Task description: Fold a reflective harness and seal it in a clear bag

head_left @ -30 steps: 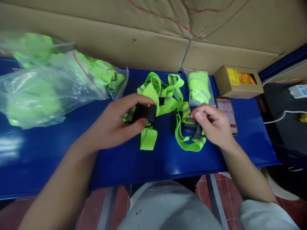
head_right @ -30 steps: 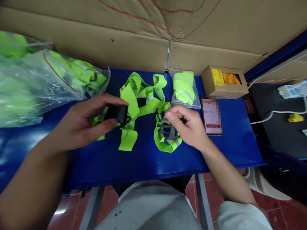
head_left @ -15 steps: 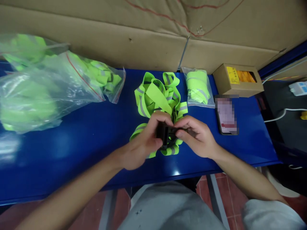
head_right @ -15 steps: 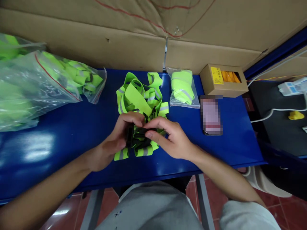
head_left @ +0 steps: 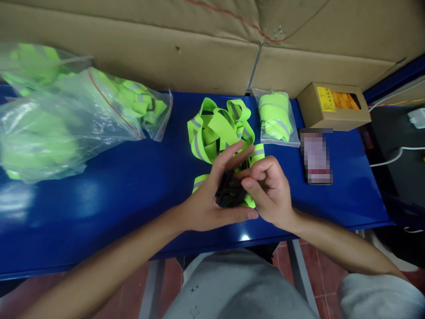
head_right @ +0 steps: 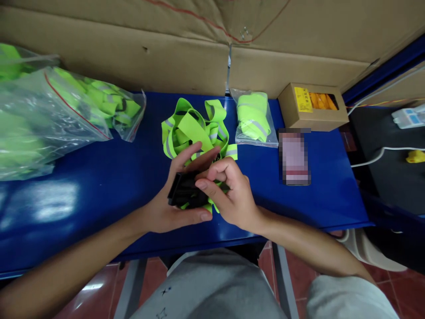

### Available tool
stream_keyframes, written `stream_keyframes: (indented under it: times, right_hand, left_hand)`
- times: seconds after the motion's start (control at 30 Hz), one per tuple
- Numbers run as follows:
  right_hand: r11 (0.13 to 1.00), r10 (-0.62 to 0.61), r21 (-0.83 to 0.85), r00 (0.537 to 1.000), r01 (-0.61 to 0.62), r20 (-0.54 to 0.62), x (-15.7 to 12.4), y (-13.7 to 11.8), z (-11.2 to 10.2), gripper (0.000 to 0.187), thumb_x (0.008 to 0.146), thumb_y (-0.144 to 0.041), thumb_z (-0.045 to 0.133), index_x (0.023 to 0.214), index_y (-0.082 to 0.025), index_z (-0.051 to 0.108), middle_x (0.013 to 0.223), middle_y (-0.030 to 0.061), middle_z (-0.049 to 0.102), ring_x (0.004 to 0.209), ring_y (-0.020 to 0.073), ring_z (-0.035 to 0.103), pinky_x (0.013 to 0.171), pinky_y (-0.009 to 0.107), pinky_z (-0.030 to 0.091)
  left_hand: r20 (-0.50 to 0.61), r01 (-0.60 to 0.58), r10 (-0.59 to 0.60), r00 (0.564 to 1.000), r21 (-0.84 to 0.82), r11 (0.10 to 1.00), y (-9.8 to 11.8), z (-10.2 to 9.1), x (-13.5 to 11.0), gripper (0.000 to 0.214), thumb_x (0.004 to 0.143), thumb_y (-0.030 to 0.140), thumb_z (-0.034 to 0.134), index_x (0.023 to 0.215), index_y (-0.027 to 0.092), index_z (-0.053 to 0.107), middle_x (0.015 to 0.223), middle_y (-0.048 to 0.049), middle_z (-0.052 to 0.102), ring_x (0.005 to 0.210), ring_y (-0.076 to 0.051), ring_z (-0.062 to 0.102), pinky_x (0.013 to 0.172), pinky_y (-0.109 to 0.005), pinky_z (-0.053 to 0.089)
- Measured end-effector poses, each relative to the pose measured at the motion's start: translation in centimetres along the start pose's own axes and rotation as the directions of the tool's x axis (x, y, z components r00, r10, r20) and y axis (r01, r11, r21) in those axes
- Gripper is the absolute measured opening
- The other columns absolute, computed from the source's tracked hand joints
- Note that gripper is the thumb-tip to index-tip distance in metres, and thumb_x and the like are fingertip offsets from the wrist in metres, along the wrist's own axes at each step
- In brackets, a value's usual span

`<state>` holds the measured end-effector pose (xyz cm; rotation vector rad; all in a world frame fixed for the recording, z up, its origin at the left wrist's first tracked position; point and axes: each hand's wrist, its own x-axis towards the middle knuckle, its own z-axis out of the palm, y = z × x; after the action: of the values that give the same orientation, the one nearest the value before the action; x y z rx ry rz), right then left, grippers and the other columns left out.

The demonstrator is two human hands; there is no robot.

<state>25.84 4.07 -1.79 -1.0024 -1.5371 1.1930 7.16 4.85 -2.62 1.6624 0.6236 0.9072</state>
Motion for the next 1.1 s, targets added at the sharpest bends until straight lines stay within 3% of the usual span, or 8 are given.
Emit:
stream_keyframes:
  times: [0.27, 0.37, 0.47, 0.57, 0.77, 0.87, 0.97, 1.1]
  right_hand:
    - [0.982, -0.188, -0.004, 0.973, 0.189, -0.137, 0.0, 0.8, 1.7, 0.016, 0.107, -0.028, 0.061, 0.101, -0.027, 0.046, 0.084, -0.0052, 0.063, 0.071, 0.0098, 0.061, 0.066, 0.023, 0.051]
    - [0.964, -0.266, -0.061, 0.949, 0.26, -0.167, 0.0, 1.3, 1.6, 0.016, 0.105, -0.023, 0.063, 0.104, -0.028, 0.048, 0.077, -0.0077, 0.054, 0.062, 0.0083, 0.053, 0.058, 0.021, 0.046]
    - [0.938, -0.338, -0.104, 0.939, 0.33, -0.07, 0.1, 1.0, 0.7, 0.019, 0.103, -0.021, 0.065, 0.116, -0.028, 0.053, 0.088, -0.0045, 0.062, 0.069, 0.0093, 0.064, 0.061, 0.022, 0.052]
    - [0.911, -0.385, -0.119, 0.918, 0.394, 0.09, 0.4, 0.4, -0.2, 0.031, 0.102, -0.019, 0.066, 0.129, -0.028, 0.053, 0.112, 0.0026, 0.07, 0.096, 0.015, 0.075, 0.08, 0.028, 0.063]
    - [0.916, -0.368, -0.095, 0.911, 0.39, 0.188, 0.9, 0.5, -0.9, 0.064, 0.096, -0.019, 0.076, 0.148, -0.032, 0.041, 0.141, 0.009, 0.06, 0.134, 0.0228, 0.063, 0.103, 0.038, 0.062]
    - [0.944, -0.306, -0.045, 0.918, 0.327, 0.251, 1.3, 0.1, -1.7, 0.069, 0.096, -0.024, 0.077, 0.152, -0.031, 0.037, 0.136, 0.0088, 0.062, 0.131, 0.0219, 0.065, 0.102, 0.038, 0.062]
    - [0.933, -0.254, -0.158, 0.904, 0.322, 0.344, 1.7, -0.9, -2.5, 0.062, 0.095, -0.034, 0.081, 0.146, -0.026, 0.047, 0.131, 0.0076, 0.07, 0.121, 0.0202, 0.071, 0.102, 0.034, 0.061]
    - [0.846, -0.259, -0.327, 0.86, 0.421, 0.439, 1.7, -1.7, -2.8, 0.046, 0.101, -0.034, 0.073, 0.141, -0.02, 0.056, 0.133, 0.0091, 0.073, 0.117, 0.0198, 0.072, 0.101, 0.034, 0.057]
  left_hand:
    - [-0.136, -0.08, 0.057, 0.989, -0.173, 0.982, -1.0, 1.2, 0.4, 0.074, 0.093, 0.032, 0.082, 0.158, 0.031, 0.045, 0.168, -0.0099, 0.045, 0.158, -0.03, 0.043, 0.132, -0.048, 0.039]
    - [-0.116, -0.053, 0.024, 0.993, -0.258, 0.965, -0.4, 1.0, 0.5, 0.06, 0.099, 0.024, 0.074, 0.154, 0.033, 0.053, 0.166, -0.0044, 0.05, 0.158, -0.026, 0.043, 0.133, -0.045, 0.039]
    - [-0.096, -0.057, 0.034, 0.995, -0.256, 0.965, 0.6, 0.3, 0.3, 0.053, 0.103, 0.024, 0.068, 0.153, 0.034, 0.056, 0.167, -0.0013, 0.049, 0.16, -0.024, 0.039, 0.135, -0.045, 0.037]
    - [-0.135, -0.078, 0.054, 0.989, -0.182, 0.98, 1.4, -0.7, 0.0, 0.046, 0.103, 0.024, 0.067, 0.148, 0.031, 0.062, 0.164, -0.0035, 0.053, 0.159, -0.026, 0.042, 0.133, -0.046, 0.039]
    - [-0.239, -0.118, 0.1, 0.966, -0.062, 0.991, 1.8, -2.9, -0.2, 0.025, 0.103, 0.017, 0.064, 0.126, 0.022, 0.072, 0.151, -0.0076, 0.065, 0.148, -0.027, 0.056, 0.124, -0.044, 0.048]
    - [-0.247, -0.139, 0.114, 0.962, -0.085, 0.987, 2.7, -4.4, 0.1, 0.011, 0.104, 0.019, 0.063, 0.11, 0.018, 0.072, 0.133, -0.0089, 0.075, 0.133, -0.027, 0.068, 0.118, -0.046, 0.053]
    - [-0.218, -0.199, 0.152, 0.964, -0.211, 0.957, 4.3, -5.4, 0.4, 0.008, 0.103, 0.025, 0.066, 0.101, 0.019, 0.072, 0.108, -0.0047, 0.079, 0.112, -0.025, 0.077, 0.108, -0.047, 0.061]
    - [-0.296, -0.214, 0.109, 0.949, -0.351, 0.912, 5.4, -6.8, -0.5, 0.015, 0.099, 0.03, 0.073, 0.087, 0.022, 0.069, 0.08, -0.0008, 0.07, 0.075, -0.022, 0.078, 0.076, -0.045, 0.071]
